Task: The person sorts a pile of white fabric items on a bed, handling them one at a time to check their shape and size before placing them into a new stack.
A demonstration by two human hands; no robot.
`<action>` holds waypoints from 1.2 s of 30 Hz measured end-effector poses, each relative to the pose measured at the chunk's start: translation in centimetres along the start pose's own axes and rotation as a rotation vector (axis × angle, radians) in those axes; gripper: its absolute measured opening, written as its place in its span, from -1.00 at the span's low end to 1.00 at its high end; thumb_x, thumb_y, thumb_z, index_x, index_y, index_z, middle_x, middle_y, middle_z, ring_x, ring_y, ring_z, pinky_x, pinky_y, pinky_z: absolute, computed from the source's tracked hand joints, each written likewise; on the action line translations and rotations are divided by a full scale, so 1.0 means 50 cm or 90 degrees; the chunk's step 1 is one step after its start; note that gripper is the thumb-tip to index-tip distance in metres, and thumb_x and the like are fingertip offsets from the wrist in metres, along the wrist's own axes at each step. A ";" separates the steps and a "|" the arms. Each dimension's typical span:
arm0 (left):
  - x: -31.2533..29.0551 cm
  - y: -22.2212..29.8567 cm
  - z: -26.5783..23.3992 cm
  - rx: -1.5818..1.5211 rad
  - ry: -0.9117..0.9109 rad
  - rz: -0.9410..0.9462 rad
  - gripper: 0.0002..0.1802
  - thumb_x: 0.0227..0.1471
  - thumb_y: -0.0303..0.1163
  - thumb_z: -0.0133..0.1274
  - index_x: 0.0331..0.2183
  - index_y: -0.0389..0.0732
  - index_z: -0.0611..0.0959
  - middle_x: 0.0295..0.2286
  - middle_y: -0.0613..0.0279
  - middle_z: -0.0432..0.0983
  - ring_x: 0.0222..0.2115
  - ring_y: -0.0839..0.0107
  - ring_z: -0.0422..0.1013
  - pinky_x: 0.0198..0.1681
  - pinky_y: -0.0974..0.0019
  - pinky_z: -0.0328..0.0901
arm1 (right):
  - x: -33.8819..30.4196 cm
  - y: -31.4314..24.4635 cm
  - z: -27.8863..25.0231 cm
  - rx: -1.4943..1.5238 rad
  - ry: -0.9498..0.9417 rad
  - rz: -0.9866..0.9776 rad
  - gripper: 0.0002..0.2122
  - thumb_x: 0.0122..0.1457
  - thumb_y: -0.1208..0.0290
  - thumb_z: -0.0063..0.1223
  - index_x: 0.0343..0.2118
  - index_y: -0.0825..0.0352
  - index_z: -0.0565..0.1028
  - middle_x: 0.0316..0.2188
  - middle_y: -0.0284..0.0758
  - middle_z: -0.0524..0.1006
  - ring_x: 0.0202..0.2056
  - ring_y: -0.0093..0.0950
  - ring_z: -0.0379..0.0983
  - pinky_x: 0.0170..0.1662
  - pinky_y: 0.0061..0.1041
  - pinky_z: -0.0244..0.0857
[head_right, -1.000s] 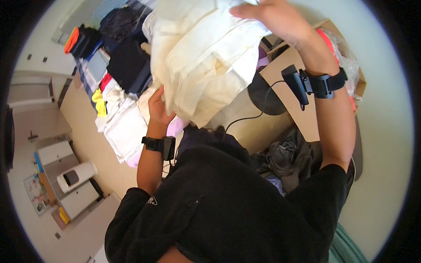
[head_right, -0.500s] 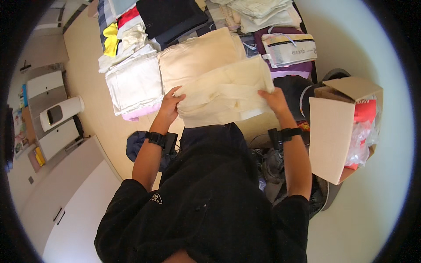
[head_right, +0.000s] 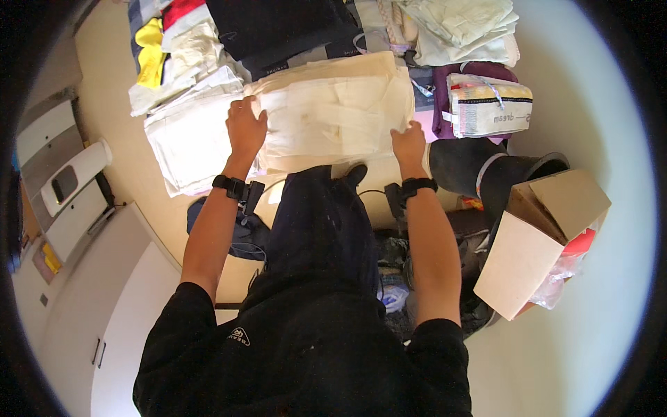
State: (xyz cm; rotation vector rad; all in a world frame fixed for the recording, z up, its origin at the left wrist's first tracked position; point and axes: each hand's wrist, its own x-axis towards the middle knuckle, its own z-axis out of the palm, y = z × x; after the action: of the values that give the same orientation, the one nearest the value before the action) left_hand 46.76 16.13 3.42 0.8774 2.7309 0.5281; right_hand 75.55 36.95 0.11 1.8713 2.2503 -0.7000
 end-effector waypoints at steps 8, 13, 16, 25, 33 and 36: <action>-0.014 -0.026 0.108 -0.125 -0.339 -0.072 -0.62 0.05 -0.10 0.08 -0.49 -0.27 0.60 -0.52 -0.03 0.54 -0.48 -0.01 0.46 -0.39 0.08 0.34 | -0.057 -0.172 0.024 0.232 -0.333 -0.069 -0.84 0.08 0.38 0.09 -0.31 0.32 0.51 -0.51 -0.17 0.53 -0.43 -0.24 0.50 -0.33 -0.34 0.35; 0.000 -0.057 0.175 -0.079 -0.465 -0.130 -0.44 -0.01 0.06 0.10 -0.66 -0.29 0.57 -0.60 -0.03 0.52 -0.50 -0.02 0.46 -0.42 0.02 0.31 | 0.017 -0.129 0.105 0.130 -0.286 -0.137 -0.76 0.00 0.36 0.21 -0.29 0.33 0.49 -0.43 -0.12 0.49 -0.32 -0.23 0.45 -0.22 -0.32 0.33; 0.008 -0.062 0.190 -0.091 -0.457 -0.138 -0.42 -0.04 0.09 0.13 -0.70 -0.27 0.57 -0.62 -0.05 0.52 -0.50 -0.02 0.46 -0.44 0.00 0.29 | 0.042 -0.111 0.139 0.086 -0.296 -0.110 -0.68 -0.09 0.38 0.30 -0.29 0.28 0.41 -0.39 -0.08 0.45 -0.27 -0.19 0.39 -0.18 -0.30 0.31; 0.018 -0.064 0.189 -0.071 -0.513 -0.200 -0.47 -0.05 0.09 0.12 -0.45 -0.27 0.66 -0.38 -0.08 0.58 -0.28 -0.02 0.49 -0.25 0.01 0.36 | 0.056 -0.109 0.139 0.106 -0.405 -0.105 -0.61 -0.09 0.34 0.27 -0.17 0.28 0.44 -0.27 -0.06 0.47 -0.13 -0.12 0.39 -0.05 -0.24 0.29; -0.025 -0.039 0.187 -0.073 -0.470 -0.221 -0.65 0.03 -0.20 -0.01 -0.31 -0.31 0.59 -0.26 -0.14 0.54 -0.23 -0.09 0.46 -0.12 -0.03 0.32 | 0.006 -0.068 -0.017 0.131 -0.283 -0.135 -0.66 0.01 0.39 0.12 -0.12 0.32 0.44 -0.30 -0.10 0.51 -0.23 -0.20 0.48 -0.14 -0.30 0.35; -0.037 -0.020 0.169 -0.103 -0.264 -0.196 -0.70 0.01 -0.23 -0.02 -0.37 -0.28 0.58 -0.40 -0.12 0.55 -0.33 -0.10 0.47 -0.25 -0.03 0.35 | 0.033 -0.028 -0.082 0.189 -0.243 -0.140 -0.71 0.02 0.43 0.11 -0.17 0.34 0.47 -0.37 -0.15 0.54 -0.30 -0.27 0.52 -0.22 -0.37 0.39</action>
State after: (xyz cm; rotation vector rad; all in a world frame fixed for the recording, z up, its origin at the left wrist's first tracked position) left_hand 50.38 16.51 -4.48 0.4528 2.3438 0.4387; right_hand 74.65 40.00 3.45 1.4403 2.2051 -1.3609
